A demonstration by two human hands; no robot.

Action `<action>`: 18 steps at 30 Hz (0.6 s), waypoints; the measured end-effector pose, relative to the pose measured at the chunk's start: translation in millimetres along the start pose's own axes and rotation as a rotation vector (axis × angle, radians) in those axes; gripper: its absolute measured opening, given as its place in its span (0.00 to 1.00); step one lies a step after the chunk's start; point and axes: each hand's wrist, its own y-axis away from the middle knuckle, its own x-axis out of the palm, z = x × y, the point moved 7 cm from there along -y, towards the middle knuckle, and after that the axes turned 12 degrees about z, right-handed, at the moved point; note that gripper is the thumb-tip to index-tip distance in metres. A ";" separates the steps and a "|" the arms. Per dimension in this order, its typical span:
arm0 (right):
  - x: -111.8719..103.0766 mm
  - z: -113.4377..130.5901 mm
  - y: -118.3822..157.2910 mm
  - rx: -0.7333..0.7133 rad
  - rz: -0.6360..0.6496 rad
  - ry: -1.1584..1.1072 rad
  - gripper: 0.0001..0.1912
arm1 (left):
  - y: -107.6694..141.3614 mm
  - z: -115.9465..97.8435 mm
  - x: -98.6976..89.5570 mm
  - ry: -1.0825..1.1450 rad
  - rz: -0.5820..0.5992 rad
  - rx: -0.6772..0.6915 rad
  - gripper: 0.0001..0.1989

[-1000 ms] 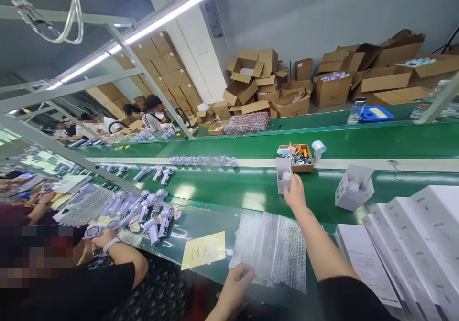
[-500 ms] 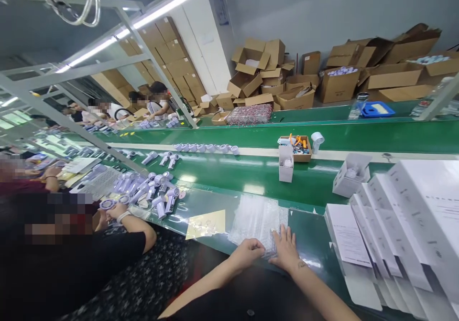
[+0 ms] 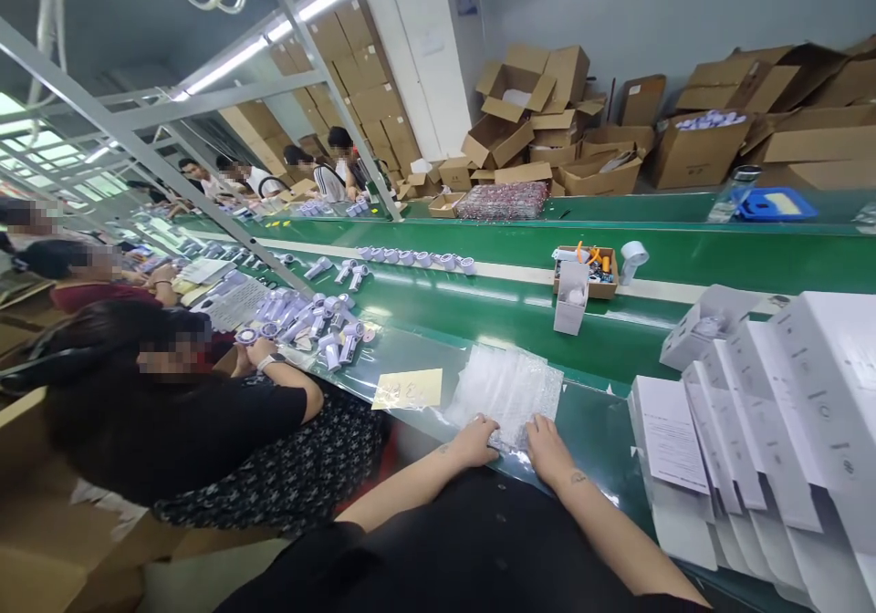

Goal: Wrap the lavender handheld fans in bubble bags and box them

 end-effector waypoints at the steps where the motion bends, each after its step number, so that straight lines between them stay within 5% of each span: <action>1: -1.4 -0.9 -0.4 -0.002 -0.008 -0.017 0.17 | -0.4 -0.1 -2.2 -0.004 -0.031 -0.001 0.25; 4: -6.6 -5.6 -1.1 0.010 -0.028 -0.095 0.11 | 0.3 4.3 -24.2 0.004 -0.168 -0.012 0.16; 7: -10.3 -11.0 -2.4 0.048 -0.049 -0.197 0.09 | 0.6 20.1 -57.9 0.065 -0.337 -0.110 0.20; 10: -11.0 -15.9 -6.1 0.100 -0.075 -0.314 0.09 | -10.8 26.4 -67.9 0.137 -0.328 -0.166 0.23; 15: -12.3 -23.2 -10.2 0.196 -0.076 -0.497 0.36 | -30.0 4.3 -58.5 0.239 -0.291 -0.049 0.21; 18: -17.2 -19.8 -10.7 0.201 -0.048 -0.400 0.47 | -23.4 21.4 -77.0 0.349 -0.414 -0.113 0.21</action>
